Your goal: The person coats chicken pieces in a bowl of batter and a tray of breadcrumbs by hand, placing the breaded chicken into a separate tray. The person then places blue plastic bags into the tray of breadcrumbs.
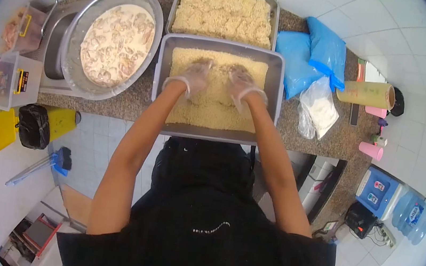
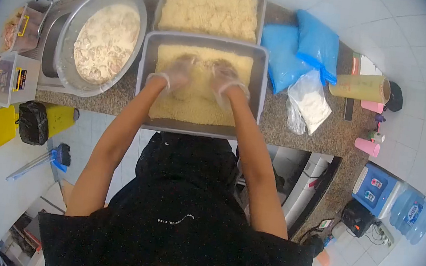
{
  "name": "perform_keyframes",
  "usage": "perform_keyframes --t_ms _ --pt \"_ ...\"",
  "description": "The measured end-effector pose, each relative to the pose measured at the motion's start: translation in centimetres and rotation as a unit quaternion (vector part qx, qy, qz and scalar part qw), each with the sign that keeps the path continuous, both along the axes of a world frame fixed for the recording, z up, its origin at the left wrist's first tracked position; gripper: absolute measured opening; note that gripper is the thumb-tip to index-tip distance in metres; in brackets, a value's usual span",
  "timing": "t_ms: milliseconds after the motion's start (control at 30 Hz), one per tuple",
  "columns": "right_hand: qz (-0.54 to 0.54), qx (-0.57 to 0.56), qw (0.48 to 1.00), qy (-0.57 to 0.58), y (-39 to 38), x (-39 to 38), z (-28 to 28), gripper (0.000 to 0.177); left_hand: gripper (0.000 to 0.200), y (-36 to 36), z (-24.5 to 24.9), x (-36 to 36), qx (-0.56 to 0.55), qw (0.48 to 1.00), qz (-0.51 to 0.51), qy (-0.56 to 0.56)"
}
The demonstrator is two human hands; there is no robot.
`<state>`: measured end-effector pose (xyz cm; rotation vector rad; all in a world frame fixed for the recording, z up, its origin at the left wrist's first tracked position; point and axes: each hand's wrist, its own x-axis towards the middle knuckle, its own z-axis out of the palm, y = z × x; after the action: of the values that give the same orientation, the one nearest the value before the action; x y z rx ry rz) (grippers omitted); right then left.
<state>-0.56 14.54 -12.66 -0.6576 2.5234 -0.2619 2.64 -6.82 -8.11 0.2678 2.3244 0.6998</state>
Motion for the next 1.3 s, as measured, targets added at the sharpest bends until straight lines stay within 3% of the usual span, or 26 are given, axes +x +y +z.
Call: perform_keyframes --t_ms 67,100,167,233,300,367,433,467,500,533,567,600,633,700,733,767,800,833,900,933,967,1000,1033,1100,1233,1300 --pt "-0.028 -0.006 0.998 -0.061 1.2 0.6 2.5 0.048 0.062 -0.9 -0.4 1.6 -0.139 0.987 0.073 -0.032" --pt "-0.058 -0.013 0.990 -0.126 1.6 1.4 3.4 0.046 0.062 -1.1 -0.4 2.3 -0.138 0.987 0.070 -0.036" --pt "-0.067 0.004 0.989 -0.129 1.1 1.0 6.2 0.046 0.055 -1.7 0.7 1.5 -0.057 0.997 0.037 -0.030" --pt "-0.075 0.021 0.988 -0.134 0.6 0.8 8.7 0.046 0.063 -0.8 5.6 0.6 -0.086 0.995 0.048 -0.017" --pt "-0.106 -0.162 0.977 0.089 1.0 2.8 10.3 0.033 0.071 -0.4 8.3 1.5 -0.114 0.992 0.053 -0.015" --pt "-0.067 -0.150 0.977 0.138 1.4 5.1 10.9 0.033 0.069 -0.7 9.2 3.5 -0.086 0.983 0.083 0.141" --pt "-0.024 -0.142 0.971 0.193 1.9 7.2 10.9 0.032 0.064 -0.8 5.2 6.8 -0.055 0.973 0.118 0.189" --pt "-0.103 -0.144 0.973 0.147 2.6 8.6 9.7 0.034 0.059 -0.7 3.9 8.3 -0.023 0.960 0.151 0.235" --pt "-0.183 -0.145 0.968 0.097 3.1 9.4 8.5 0.035 0.060 -0.1 4.3 9.8 -0.073 0.971 0.176 0.144" --pt "-0.183 -0.146 0.967 0.098 3.0 9.3 7.6 0.035 0.061 0.6 4.7 10.6 -0.122 0.971 0.199 0.052" --pt "-0.061 0.016 0.998 -0.022 3.0 9.3 6.7 0.037 0.061 1.4 3.0 10.6 -0.123 0.971 0.198 0.051" --pt "0.062 0.176 0.971 -0.147 3.2 10.1 5.7 0.039 0.064 2.4 -0.1 11.2 -0.089 0.975 0.198 -0.051" --pt "0.060 0.176 0.971 -0.148 3.5 10.2 3.5 0.039 0.067 3.3 -1.9 11.1 -0.054 0.968 0.197 -0.147" --pt "0.056 -0.106 0.985 -0.127 4.3 9.8 -0.7 0.041 0.065 4.8 -0.2 9.9 -0.022 0.965 0.231 -0.120" --pt "0.057 -0.106 0.986 -0.119 3.4 8.7 0.3 0.041 0.064 5.4 1.2 8.4 0.011 0.959 0.270 -0.088" --pt "-0.112 -0.129 0.984 -0.044 2.3 7.8 1.2 0.042 0.063 5.8 2.7 7.1 0.042 0.949 0.306 -0.059" --pt "-0.277 -0.148 0.949 0.030 1.2 7.2 2.7 0.043 0.062 5.8 3.6 6.3 0.072 0.936 0.342 -0.033" --pt "-0.279 -0.148 0.949 0.026 0.4 5.8 4.6 0.043 0.062 5.2 3.7 4.7 0.017 0.947 0.321 0.017" --pt "-0.198 0.036 0.980 0.005 -0.7 2.5 7.6 0.044 0.062 3.3 1.6 1.9 -0.038 0.954 0.291 0.058" --pt "-0.200 0.036 0.979 0.005 -0.8 2.3 6.3 0.044 0.060 1.9 -0.7 0.8 -0.056 0.964 0.200 0.164" --pt "-0.129 -0.006 0.990 0.063 -1.0 3.3 4.0 0.043 0.058 1.3 -2.1 0.9 -0.072 0.958 0.103 0.259" --pt "-0.054 -0.053 0.988 0.132 -1.5 2.5 2.9 0.043 0.057 1.2 -1.0 1.6 -0.116 0.958 0.049 0.256" --pt "-0.052 -0.056 0.987 0.141 -2.2 1.5 3.7 0.043 0.057 1.3 -0.2 0.9 -0.118 0.956 0.051 0.265" --pt "-0.078 0.020 0.994 0.074 -2.8 3.0 4.9 0.046 0.060 1.9 0.6 1.8 -0.148 0.978 -0.058 0.135" --pt "-0.043 -0.022 0.977 0.210 -2.7 0.8 1.4 0.054 0.063 2.6 -1.7 0.5 -0.132 0.969 0.004 0.210" --pt "-0.003 0.071 0.993 0.090 -2.4 1.3 2.4 0.055 0.061 3.0 -1.9 1.0 -0.108 0.980 0.034 0.164"
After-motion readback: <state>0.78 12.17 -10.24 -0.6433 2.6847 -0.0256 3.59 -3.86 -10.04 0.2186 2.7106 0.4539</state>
